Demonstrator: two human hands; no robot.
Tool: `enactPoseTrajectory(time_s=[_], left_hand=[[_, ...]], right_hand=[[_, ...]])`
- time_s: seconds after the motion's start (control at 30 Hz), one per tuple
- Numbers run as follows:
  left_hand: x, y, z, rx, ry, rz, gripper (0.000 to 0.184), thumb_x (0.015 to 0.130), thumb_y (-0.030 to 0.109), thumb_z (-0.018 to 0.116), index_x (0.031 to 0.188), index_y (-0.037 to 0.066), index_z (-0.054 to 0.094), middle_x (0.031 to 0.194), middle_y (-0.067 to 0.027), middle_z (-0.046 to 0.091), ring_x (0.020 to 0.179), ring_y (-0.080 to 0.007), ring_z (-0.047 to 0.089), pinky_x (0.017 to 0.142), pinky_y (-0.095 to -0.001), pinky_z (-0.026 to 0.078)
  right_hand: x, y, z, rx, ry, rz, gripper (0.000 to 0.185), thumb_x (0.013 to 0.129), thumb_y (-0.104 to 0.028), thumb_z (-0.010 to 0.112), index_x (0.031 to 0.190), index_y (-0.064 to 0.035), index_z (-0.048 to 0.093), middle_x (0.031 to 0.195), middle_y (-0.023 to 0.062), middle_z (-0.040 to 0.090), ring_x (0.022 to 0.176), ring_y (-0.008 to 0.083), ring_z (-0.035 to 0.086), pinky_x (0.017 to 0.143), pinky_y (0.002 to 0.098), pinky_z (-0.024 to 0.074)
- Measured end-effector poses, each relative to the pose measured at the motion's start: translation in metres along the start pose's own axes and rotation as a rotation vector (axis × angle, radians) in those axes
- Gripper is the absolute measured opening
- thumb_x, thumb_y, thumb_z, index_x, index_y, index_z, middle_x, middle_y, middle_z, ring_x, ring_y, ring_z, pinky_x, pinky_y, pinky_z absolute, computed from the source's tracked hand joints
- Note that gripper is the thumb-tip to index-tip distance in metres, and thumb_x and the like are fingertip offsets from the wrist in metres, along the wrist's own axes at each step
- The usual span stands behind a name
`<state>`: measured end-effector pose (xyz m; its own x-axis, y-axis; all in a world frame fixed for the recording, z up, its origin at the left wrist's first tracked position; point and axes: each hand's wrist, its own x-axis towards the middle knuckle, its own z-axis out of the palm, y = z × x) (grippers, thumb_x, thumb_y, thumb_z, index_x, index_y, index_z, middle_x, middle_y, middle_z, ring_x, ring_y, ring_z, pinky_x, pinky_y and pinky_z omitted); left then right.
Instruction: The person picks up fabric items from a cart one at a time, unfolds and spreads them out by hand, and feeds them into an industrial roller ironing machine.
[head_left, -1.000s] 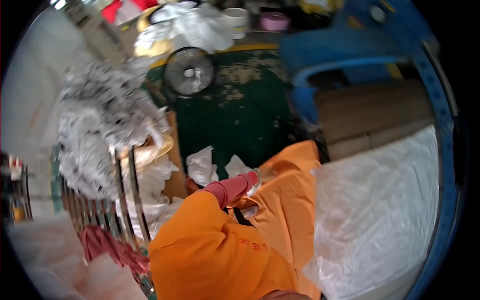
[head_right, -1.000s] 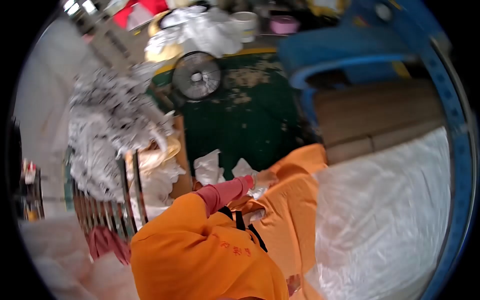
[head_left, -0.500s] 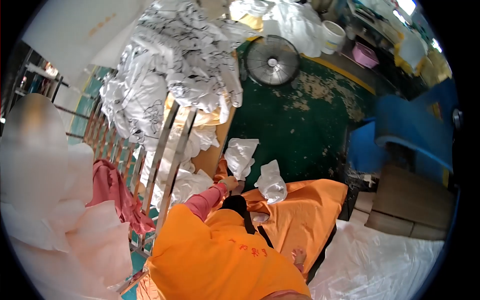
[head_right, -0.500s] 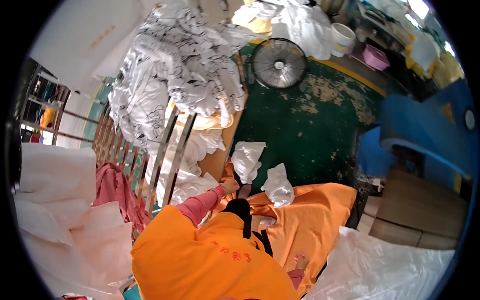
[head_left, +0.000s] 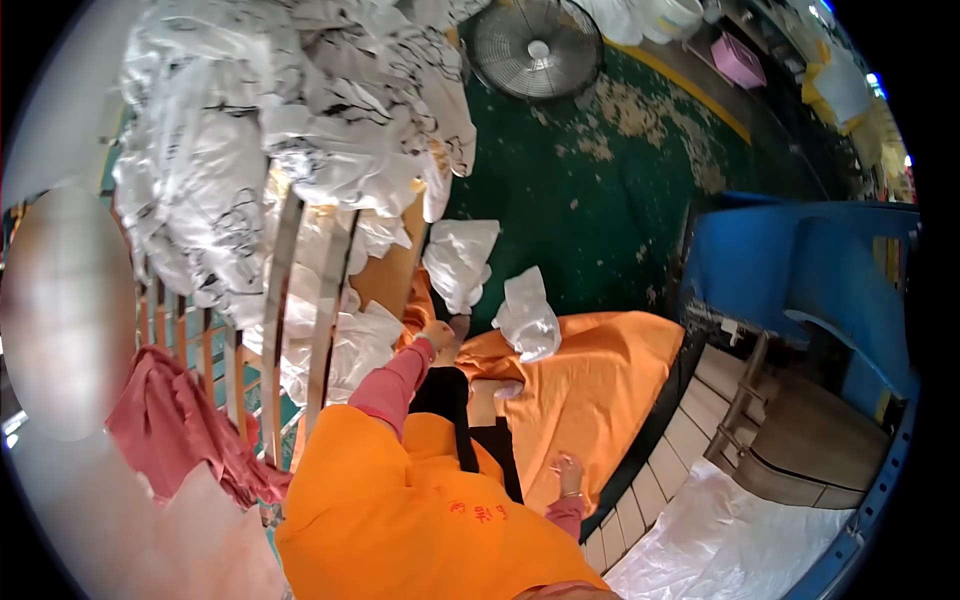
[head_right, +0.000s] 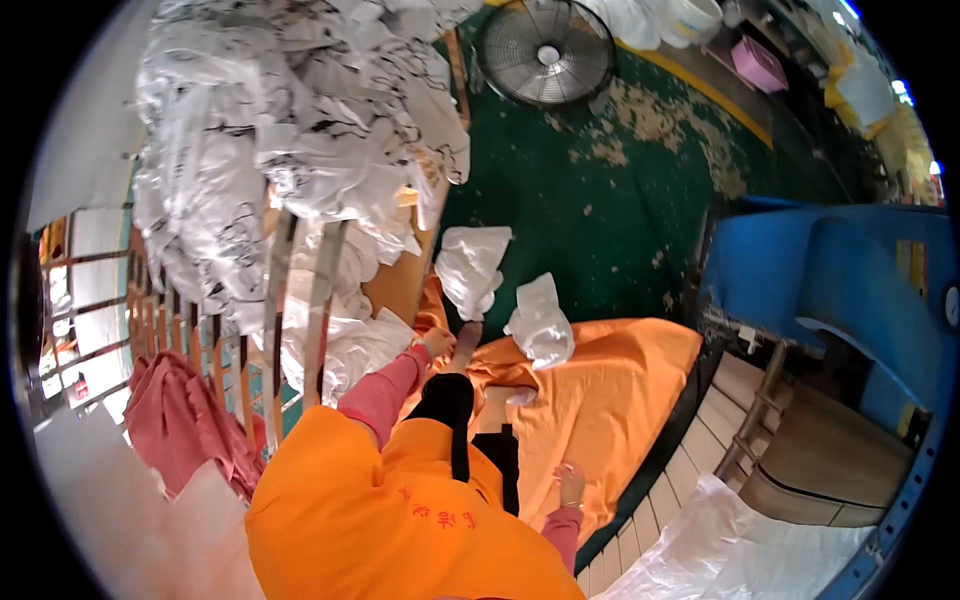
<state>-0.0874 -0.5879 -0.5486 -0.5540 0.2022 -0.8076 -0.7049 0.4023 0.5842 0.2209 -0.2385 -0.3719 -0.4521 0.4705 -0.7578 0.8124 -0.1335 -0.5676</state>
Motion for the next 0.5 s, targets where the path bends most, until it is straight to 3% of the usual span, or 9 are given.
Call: enactPoseTrajectory(time_s=[0.1,0.2,0.23,0.33,0.43,0.47,0.5], left_hand=[[0.059,-0.019,-0.009,0.041,-0.046,-0.02,0.021,0.081,0.016,0.054,0.088,0.001,0.065,0.072,-0.012,0.064,0.062,-0.0246,0.063,0.057,-0.036,0.051],[0.1,-0.024,-0.016,0.383,0.051,0.308,0.022,0.077,0.02,0.057,0.086,0.004,0.068,0.078,-0.0164,0.066,0.072,-0.0306,0.065,0.07,-0.038,0.051],[0.1,-0.013,-0.018,0.276,0.129,0.198,0.022,0.076,0.022,0.059,0.086,0.006,0.069,0.077,-0.0158,0.066,0.075,-0.0308,0.065,0.072,-0.0378,0.052],[0.137,-0.009,-0.027,0.331,-0.046,0.065,0.027,0.072,0.027,0.064,0.094,0.012,0.07,0.099,-0.018,0.064,0.093,-0.0317,0.061,0.083,-0.0366,0.049],[0.172,-0.019,-0.014,0.621,-0.012,0.014,0.038,0.069,0.031,0.068,0.104,0.019,0.067,0.127,-0.0205,0.048,0.111,-0.0359,0.051,0.094,-0.0375,0.043],[0.189,-0.023,-0.012,0.617,-0.093,-0.025,0.047,0.068,0.032,0.069,0.113,0.026,0.062,0.145,-0.0208,0.022,0.128,-0.0396,0.031,0.101,-0.0428,0.035],[0.197,-0.027,-0.004,0.674,-0.067,-0.021,0.049,0.067,0.033,0.069,0.115,0.028,0.061,0.146,-0.0204,0.02,0.13,-0.0385,0.027,0.102,-0.0451,0.033]], right_hand=[[-0.029,0.006,0.041,-0.016,-0.108,0.008,0.024,0.086,-0.013,0.052,0.106,-0.0004,0.058,0.077,0.0074,0.063,0.07,0.0156,0.063,0.059,0.0235,0.0469],[-0.05,0.023,0.064,-0.125,-0.196,0.103,0.026,0.086,-0.014,0.052,0.108,-0.0008,0.058,0.079,0.0067,0.064,0.07,0.0144,0.063,0.061,0.0243,0.046],[-0.057,0.023,0.069,-0.175,-0.227,0.126,0.027,0.086,-0.014,0.053,0.109,-0.0006,0.057,0.081,0.0071,0.065,0.071,0.0146,0.063,0.06,0.0242,0.0456],[-0.056,0.029,0.079,-0.172,-0.214,0.282,0.028,0.087,-0.016,0.054,0.109,0.0002,0.057,0.084,0.0078,0.065,0.072,0.0148,0.063,0.062,0.0241,0.0469],[-0.039,0.022,0.087,-0.017,-0.115,0.403,0.028,0.088,-0.016,0.055,0.11,0.0009,0.056,0.085,0.0081,0.064,0.073,0.0147,0.063,0.064,0.0234,0.0482],[-0.029,0.016,0.093,-0.004,-0.101,0.389,0.027,0.088,-0.015,0.054,0.11,0.0008,0.056,0.085,0.0074,0.064,0.075,0.0139,0.062,0.065,0.0227,0.049],[-0.021,0.019,0.095,-0.023,-0.105,0.393,0.027,0.089,-0.014,0.054,0.11,0.0008,0.056,0.085,0.0072,0.064,0.076,0.0135,0.062,0.066,0.0226,0.0489]])
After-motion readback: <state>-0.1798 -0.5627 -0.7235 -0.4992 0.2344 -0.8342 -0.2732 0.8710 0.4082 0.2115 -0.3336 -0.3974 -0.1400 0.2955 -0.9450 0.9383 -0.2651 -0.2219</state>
